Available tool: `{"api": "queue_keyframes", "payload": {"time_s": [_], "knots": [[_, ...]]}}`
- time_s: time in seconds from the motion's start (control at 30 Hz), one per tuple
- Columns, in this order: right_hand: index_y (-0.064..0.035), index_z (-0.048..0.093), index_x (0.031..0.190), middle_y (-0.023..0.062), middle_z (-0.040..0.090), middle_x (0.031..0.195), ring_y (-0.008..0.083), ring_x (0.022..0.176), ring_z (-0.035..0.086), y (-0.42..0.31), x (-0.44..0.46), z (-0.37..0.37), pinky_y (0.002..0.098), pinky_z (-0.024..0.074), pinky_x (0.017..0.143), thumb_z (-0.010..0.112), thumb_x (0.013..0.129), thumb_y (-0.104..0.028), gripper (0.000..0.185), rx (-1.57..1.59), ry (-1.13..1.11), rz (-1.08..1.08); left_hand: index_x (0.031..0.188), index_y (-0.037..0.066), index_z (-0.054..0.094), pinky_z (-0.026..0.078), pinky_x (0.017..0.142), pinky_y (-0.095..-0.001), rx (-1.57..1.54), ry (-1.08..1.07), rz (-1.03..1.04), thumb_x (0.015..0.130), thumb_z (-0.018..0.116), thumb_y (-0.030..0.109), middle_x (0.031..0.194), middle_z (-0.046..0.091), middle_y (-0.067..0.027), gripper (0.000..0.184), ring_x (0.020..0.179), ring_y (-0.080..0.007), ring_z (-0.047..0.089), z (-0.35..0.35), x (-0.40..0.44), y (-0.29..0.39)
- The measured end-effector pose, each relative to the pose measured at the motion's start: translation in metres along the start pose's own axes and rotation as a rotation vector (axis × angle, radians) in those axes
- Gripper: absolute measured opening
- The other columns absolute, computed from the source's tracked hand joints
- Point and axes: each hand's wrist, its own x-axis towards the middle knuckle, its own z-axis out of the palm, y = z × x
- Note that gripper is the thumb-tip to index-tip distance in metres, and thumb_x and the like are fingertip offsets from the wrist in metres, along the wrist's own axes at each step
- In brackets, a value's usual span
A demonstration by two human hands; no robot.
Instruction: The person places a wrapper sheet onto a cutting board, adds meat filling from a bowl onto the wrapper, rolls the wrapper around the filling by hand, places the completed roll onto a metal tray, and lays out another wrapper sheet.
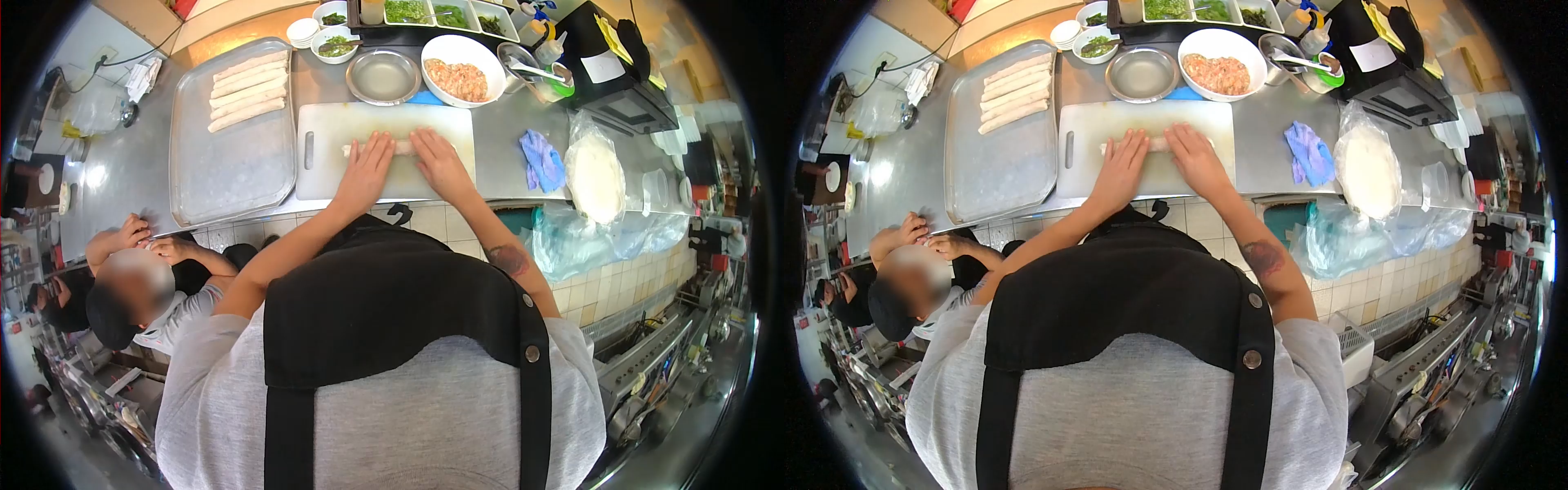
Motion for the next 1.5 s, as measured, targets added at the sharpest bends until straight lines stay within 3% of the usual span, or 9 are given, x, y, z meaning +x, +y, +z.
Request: {"api": "queue_keyframes", "payload": {"time_s": [0.07,0.27,0.63,0.8,0.9,1.1,1.2,1.37,1.5], "knots": [[-0.0016,0.043,0.134,0.0198,0.047,0.135,0.0366,0.126,0.044,-0.013,-0.011,0.001,0.0465,0.0355,0.104,0.064,0.078,-0.002,0.06,-0.122,0.113,0.134,0.141,-0.001,0.034,0.023,0.11,-0.0526,-0.117,-0.051,0.025,0.083,0.058,0.015,0.147,0.032,-0.0168,0.064,0.137,-0.0319,0.029,0.0,-0.011,0.007],[0.0001,0.046,0.132,0.019,0.047,0.136,0.0346,0.129,0.043,-0.013,-0.022,0.016,0.047,0.0328,0.107,0.056,0.085,-0.008,0.049,-0.141,0.084,0.077,0.145,0.001,0.028,0.019,0.112,-0.0536,-0.244,-0.112,0.05,0.085,0.061,0.025,0.151,0.026,-0.0141,0.072,0.14,-0.0301,0.024,0.006,-0.011,0.009],[-0.0044,0.058,0.12,0.0125,0.057,0.124,0.0281,0.116,0.054,0.038,0.016,0.003,0.0419,0.0406,0.099,0.065,0.077,-0.009,0.044,-0.087,0.011,0.001,0.142,0.005,0.033,0.021,0.111,-0.0538,-0.165,-0.171,0.051,0.085,0.061,0.022,0.146,0.035,-0.0128,0.066,0.136,-0.0291,0.031,0.012,0.025,-0.022],[-0.0068,0.064,0.111,0.0128,0.062,0.11,0.0298,0.105,0.058,0.047,0.016,-0.015,0.0378,0.048,0.088,0.07,0.07,-0.006,0.042,0.081,-0.096,0.125,0.119,0.004,0.056,0.042,0.096,-0.043,-0.219,0.056,0.043,0.077,0.06,0.007,0.117,0.055,-0.0109,0.042,0.111,-0.0287,0.052,0.023,0.034,-0.036],[-0.005,0.065,0.107,0.0128,0.063,0.1,0.0312,0.096,0.06,0.049,0.02,-0.013,0.0374,0.05,0.082,0.069,0.069,-0.004,0.038,0.071,-0.025,0.032,0.105,0.003,0.061,0.045,0.085,-0.0391,-0.256,0.06,-0.004,0.075,0.057,0.004,0.099,0.057,-0.0102,0.03,0.098,-0.0285,0.055,0.027,0.041,-0.031],[-0.0048,0.065,0.101,0.0119,0.062,0.092,0.0316,0.089,0.06,0.032,0.019,-0.006,0.041,0.049,0.079,0.069,0.069,-0.004,0.033,0.037,-0.106,-0.003,0.097,0.004,0.063,0.046,0.081,-0.0387,-0.221,-0.098,0.041,0.077,0.054,0.007,0.09,0.056,-0.0105,0.022,0.092,-0.0296,0.056,0.018,0.034,-0.043],[-0.0063,0.065,0.103,0.0117,0.062,0.093,0.0311,0.091,0.06,0.007,0.034,-0.006,0.0411,0.0486,0.08,0.069,0.07,-0.006,0.033,0.056,-0.207,0.044,0.097,0.005,0.063,0.047,0.077,-0.0403,-0.273,-0.04,0.016,0.078,0.053,0.006,0.091,0.056,-0.0106,0.022,0.09,-0.0301,0.057,-0.003,0.015,-0.064],[-0.0111,0.064,0.106,0.01,0.063,0.093,0.0285,0.093,0.06,-0.051,0.112,0.028,0.0427,0.0475,0.078,0.067,0.074,-0.01,0.032,0.13,-0.081,-0.038,0.096,0.006,0.066,0.047,0.08,-0.0405,-0.31,-0.02,-0.068,0.072,0.059,0.001,0.093,0.06,-0.0092,0.025,0.093,-0.029,0.057,-0.064,-0.014,-0.147],[-0.0131,0.063,0.1,0.0076,0.061,0.091,0.0256,0.092,0.06,-0.091,0.193,0.092,0.0421,0.046,0.076,0.062,0.077,-0.013,0.024,0.071,-0.051,-0.112,0.094,0.01,0.068,0.044,0.081,-0.0399,-0.108,-0.035,-0.217,0.072,0.061,0.002,0.093,0.061,-0.0048,0.025,0.094,-0.0252,0.058,-0.092,-0.041,-0.226]]}}
